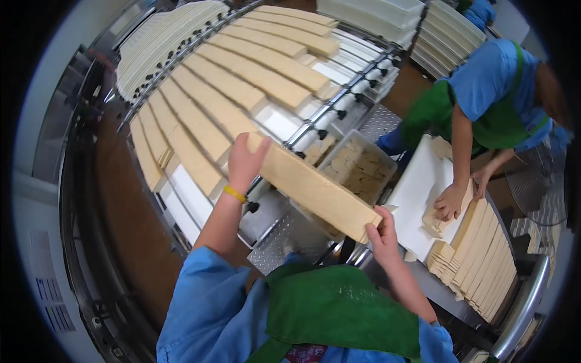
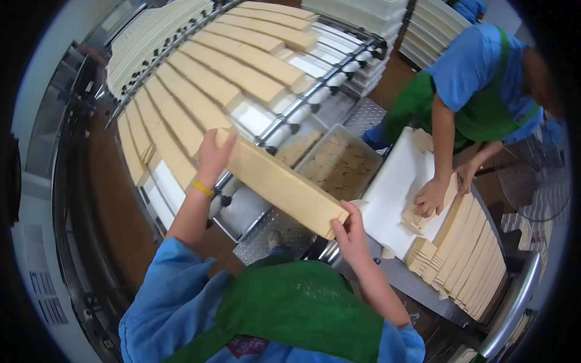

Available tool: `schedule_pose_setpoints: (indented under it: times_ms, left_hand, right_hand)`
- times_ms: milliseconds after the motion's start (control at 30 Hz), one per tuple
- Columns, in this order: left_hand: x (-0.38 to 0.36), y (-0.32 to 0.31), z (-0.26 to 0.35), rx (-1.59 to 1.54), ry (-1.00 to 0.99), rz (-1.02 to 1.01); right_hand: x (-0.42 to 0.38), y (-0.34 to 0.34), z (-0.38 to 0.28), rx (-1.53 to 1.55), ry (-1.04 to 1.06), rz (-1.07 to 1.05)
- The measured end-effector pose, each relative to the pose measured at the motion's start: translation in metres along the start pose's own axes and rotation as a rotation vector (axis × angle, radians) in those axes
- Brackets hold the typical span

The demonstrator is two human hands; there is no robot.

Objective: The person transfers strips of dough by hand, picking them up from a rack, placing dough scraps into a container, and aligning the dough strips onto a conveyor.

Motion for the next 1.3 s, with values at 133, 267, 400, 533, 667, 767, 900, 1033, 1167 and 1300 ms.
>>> schedule_pose_setpoints:
  times_ms: [133,267,400,533,667,767,900,1033,1167,1300]
  left_hand:
    - [-0.003,0.071,-0.127,-0.090,0.185,0.108]
    - [-0.014,0.121,-0.251,-0.151,0.345,0.109]
    - [-0.018,0.131,-0.312,-0.097,0.310,0.095]
    - [0.025,0.136,-0.298,0.240,0.110,-0.083]
    - [0.062,0.133,-0.325,0.365,0.094,-0.177]
    - [0.064,0.149,-0.320,0.328,0.075,-0.132]
    - [0.062,0.158,-0.315,0.439,-0.220,0.179]
    - [0.045,0.152,-0.269,0.317,-0.236,0.073]
    - [0.015,0.131,-0.228,0.119,-0.352,0.059]
    - [-0.017,0.110,-0.185,-0.166,-0.266,-0.100]
  right_hand:
    - [-0.005,-0.097,0.008,-0.057,-0.019,-0.196]
    - [-0.020,-0.190,0.021,-0.064,-0.173,-0.446]
    - [-0.033,-0.256,0.055,-0.127,-0.157,-0.629]
    - [-0.032,-0.306,0.062,0.059,-0.312,-0.557]
    - [-0.017,-0.344,0.064,-0.147,-0.300,-0.574]
    - [-0.004,-0.355,0.072,-0.213,-0.265,-0.556]
    - [0.014,-0.386,0.081,-0.159,-0.090,-0.537]
    - [0.032,-0.407,0.078,-0.303,-0.252,-0.638]
    - [0.038,-0.371,0.062,-0.129,-0.150,-0.554]
    - [0.035,-0.276,0.047,0.069,-0.227,-0.476]
Point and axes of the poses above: each hand's wrist, its own x-axis towards the middle knuckle, its own y-axis out of the back of the hand, z = x × y, the point moved 6 cm from there along x, towards the middle knuckle, and after that the axes turned 5 degrees about x, right-handed, at the moved point
